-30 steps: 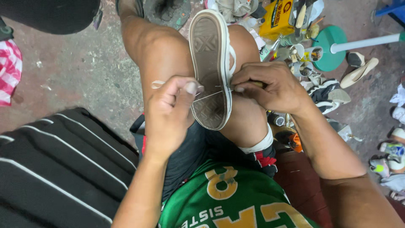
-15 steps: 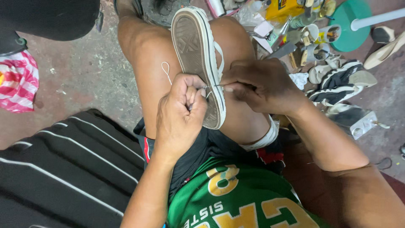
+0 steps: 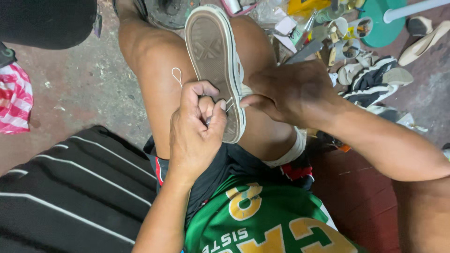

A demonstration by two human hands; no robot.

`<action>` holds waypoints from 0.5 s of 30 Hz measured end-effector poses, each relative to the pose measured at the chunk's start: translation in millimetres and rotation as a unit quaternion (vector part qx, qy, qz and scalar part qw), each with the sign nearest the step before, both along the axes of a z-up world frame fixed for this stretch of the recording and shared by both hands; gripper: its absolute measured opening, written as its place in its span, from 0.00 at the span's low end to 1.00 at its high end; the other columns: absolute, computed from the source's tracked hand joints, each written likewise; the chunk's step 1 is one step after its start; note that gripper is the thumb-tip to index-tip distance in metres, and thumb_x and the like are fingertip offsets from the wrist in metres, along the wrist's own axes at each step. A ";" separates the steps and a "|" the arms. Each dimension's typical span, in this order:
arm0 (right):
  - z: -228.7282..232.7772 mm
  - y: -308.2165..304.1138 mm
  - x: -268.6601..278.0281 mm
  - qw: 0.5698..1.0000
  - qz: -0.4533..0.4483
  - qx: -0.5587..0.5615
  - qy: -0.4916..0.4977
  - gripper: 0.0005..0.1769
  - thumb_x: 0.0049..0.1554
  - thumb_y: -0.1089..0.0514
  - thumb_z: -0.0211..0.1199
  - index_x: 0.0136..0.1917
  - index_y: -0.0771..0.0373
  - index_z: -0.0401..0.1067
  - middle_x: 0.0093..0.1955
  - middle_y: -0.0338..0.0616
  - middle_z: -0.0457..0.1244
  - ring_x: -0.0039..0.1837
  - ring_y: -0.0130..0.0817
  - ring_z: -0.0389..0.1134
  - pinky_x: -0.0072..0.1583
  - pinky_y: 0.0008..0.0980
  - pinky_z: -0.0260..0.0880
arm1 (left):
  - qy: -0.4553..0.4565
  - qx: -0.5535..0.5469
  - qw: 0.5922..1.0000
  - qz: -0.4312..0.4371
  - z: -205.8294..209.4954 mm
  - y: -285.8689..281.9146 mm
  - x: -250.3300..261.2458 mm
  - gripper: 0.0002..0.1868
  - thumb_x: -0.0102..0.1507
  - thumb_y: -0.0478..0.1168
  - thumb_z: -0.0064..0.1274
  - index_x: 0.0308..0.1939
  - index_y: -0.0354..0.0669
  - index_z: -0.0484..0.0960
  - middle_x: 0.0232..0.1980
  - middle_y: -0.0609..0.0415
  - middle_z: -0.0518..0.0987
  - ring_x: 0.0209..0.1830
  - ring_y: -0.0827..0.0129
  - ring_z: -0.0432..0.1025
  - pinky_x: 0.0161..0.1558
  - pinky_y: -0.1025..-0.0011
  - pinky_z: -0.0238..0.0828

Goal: The person is repairing a white canvas shoe by hand-sewing the sole to the upper. They use a needle and white thread, repeatedly pushing the needle through the shoe's edge and pulling the thread tight to secure the sole.

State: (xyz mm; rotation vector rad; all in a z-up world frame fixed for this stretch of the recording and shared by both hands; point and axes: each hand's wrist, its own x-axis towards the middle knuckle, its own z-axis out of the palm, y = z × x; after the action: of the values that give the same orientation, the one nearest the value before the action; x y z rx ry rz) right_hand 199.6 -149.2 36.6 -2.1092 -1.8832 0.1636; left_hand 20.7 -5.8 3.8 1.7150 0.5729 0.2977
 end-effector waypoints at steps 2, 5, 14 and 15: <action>-7.7 2.5 4.1 0.999 -0.039 0.001 -0.021 0.27 0.55 0.36 0.68 0.33 0.58 0.66 0.27 0.40 0.59 0.31 0.41 0.65 0.34 0.42 0.61 | -0.003 -0.002 1.000 0.007 1.0 0.6 0.6 0.11 0.68 0.30 0.53 0.52 0.38 0.70 0.23 0.59 0.61 0.22 0.76 0.57 0.28 0.73 0.57; -17.8 -4.4 4.2 0.999 -0.038 0.023 -0.005 0.29 0.56 0.36 0.71 0.30 0.59 0.65 0.26 0.41 0.58 0.31 0.43 0.64 0.35 0.42 0.61 | -0.019 0.038 0.999 0.023 0.3 -2.6 2.6 0.17 0.64 0.35 0.60 0.52 0.40 0.70 0.31 0.53 0.65 0.27 0.68 0.62 0.32 0.69 0.61; 3.7 -33.6 30.5 0.994 -0.096 -0.004 -0.052 0.21 0.61 0.47 0.73 0.34 0.59 0.71 0.32 0.41 0.63 0.37 0.41 0.66 0.39 0.39 0.62 | -0.062 0.201 0.973 0.091 -0.9 -15.0 10.4 0.36 0.53 0.38 0.74 0.58 0.42 0.67 0.58 0.47 0.68 0.46 0.58 0.71 0.43 0.66 0.71; 7.6 -35.7 32.4 0.991 -0.113 -0.026 -0.069 0.21 0.60 0.47 0.74 0.33 0.60 0.70 0.32 0.42 0.62 0.37 0.42 0.66 0.38 0.40 0.60 | -0.045 0.191 0.976 0.092 0.9 -16.3 9.5 0.36 0.53 0.38 0.74 0.58 0.42 0.68 0.58 0.46 0.68 0.42 0.60 0.71 0.40 0.67 0.71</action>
State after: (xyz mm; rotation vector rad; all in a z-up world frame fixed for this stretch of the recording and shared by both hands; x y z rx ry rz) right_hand 232.0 -184.9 44.2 -2.4058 -1.7118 0.0159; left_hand 30.1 -22.1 4.8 2.0067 0.6375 0.6484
